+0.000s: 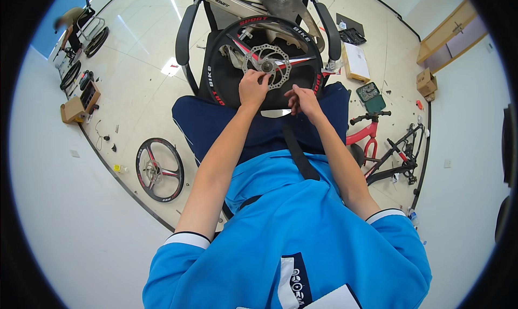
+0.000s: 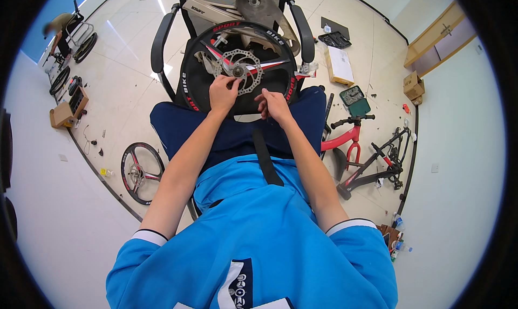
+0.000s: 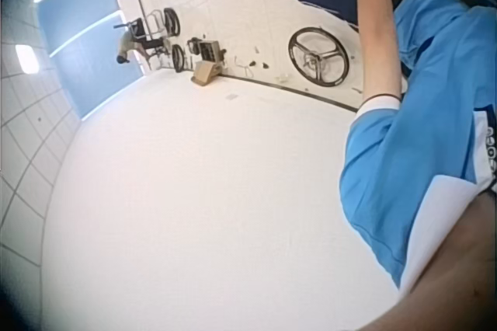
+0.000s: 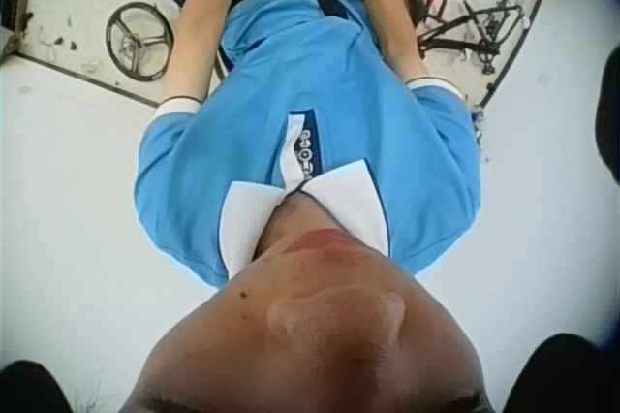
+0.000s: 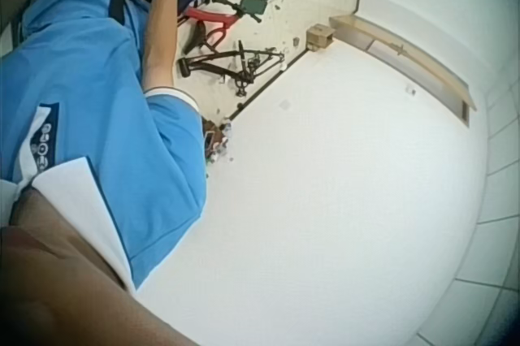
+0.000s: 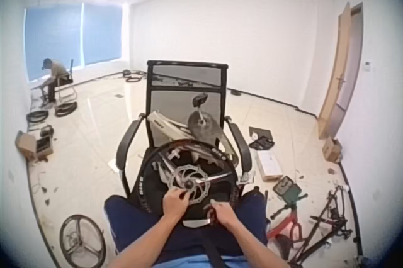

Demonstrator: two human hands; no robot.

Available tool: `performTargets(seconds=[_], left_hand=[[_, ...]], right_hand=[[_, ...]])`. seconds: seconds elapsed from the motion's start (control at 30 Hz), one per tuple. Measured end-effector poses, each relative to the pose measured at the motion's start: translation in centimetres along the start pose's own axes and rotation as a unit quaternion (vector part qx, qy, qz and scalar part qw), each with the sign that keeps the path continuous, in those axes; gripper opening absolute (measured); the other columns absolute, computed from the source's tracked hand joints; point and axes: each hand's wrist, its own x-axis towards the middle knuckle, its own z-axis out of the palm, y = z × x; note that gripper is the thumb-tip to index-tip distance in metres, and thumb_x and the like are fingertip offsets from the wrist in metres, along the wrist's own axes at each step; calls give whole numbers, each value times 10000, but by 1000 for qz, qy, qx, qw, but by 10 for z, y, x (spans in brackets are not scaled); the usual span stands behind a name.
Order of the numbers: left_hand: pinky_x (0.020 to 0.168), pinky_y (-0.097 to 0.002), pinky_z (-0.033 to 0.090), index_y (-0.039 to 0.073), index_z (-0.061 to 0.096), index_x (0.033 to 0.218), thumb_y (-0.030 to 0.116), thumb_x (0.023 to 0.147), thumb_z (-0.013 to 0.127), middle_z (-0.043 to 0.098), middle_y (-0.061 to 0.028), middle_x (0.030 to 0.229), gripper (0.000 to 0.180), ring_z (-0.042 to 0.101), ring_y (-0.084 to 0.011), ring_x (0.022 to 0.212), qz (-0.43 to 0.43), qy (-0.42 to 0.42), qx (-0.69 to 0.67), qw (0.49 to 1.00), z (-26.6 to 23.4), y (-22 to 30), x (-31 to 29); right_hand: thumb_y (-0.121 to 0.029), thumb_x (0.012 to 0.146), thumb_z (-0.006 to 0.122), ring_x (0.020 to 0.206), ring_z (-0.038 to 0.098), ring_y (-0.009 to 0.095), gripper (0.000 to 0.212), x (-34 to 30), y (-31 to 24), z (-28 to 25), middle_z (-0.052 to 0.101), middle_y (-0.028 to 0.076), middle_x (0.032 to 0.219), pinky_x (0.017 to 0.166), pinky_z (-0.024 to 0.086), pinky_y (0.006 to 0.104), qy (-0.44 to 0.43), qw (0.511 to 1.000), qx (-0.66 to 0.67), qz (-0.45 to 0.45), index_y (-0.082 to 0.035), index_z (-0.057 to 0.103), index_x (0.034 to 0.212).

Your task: The person installs a metal disc onto a bicycle wheel hub, aligns it, and secures it by tightening small fasteners by hand. The wheel remains on a stand during the process.

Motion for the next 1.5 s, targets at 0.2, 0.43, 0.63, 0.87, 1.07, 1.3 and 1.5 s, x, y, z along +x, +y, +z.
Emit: performTargets(seconds=[0.2,0.43,0.63,0.87,1.07,1.3,1.5], left_hand=[[667,-365,522,19,743,840,164,813,735,653,-107,795,147,653,-286,718,20,-21,17,999,0,-1,1],[682,-390,534,50,736,859,160,822,709,653,-73,856,119,664,-296,771,71,-45,48,995,-4,-3,4],[691,-385,534,53,740,885,165,832,714,663,-76,862,126,665,-299,781,81,-71,49,993,-11,-3,9],[700,-385,531,66,749,909,174,844,710,667,-79,862,132,665,-304,785,48,-61,51,996,-10,3,5],[711,-383,528,59,752,893,181,844,701,679,-89,852,141,667,-311,790,55,-60,45,996,-4,-3,3],[702,-383,528,50,750,886,171,843,691,681,-90,846,141,667,-311,786,44,-43,46,997,-3,1,2],[692,-388,526,66,750,945,164,863,669,671,-77,874,151,662,-314,780,48,-49,73,995,1,3,-2]], right_hand=[[-383,1046,416,471,566,154,481,-2,2,-1,592,59,639,470,492,287,1,1000,4,4,38,639,984],[-388,1046,413,473,570,153,483,0,-1,-1,598,61,646,461,475,284,-1,1000,-7,-3,33,641,984],[-384,1046,409,475,574,150,481,1,-5,0,600,63,646,461,472,282,-4,1000,-8,-7,31,643,982],[-382,1046,413,477,574,150,480,0,2,-1,603,64,648,468,481,281,-4,1000,-2,-3,33,647,986],[-382,1045,416,487,575,147,480,-4,5,-5,605,62,652,480,495,284,-3,1000,-14,2,35,648,990],[-379,1046,414,518,582,154,474,-16,34,-18,606,62,666,503,518,299,32,996,62,50,29,651,994],[-393,1055,382,553,579,159,506,-15,55,-35,600,68,693,577,540,326,68,982,167,55,41,641,1017]])
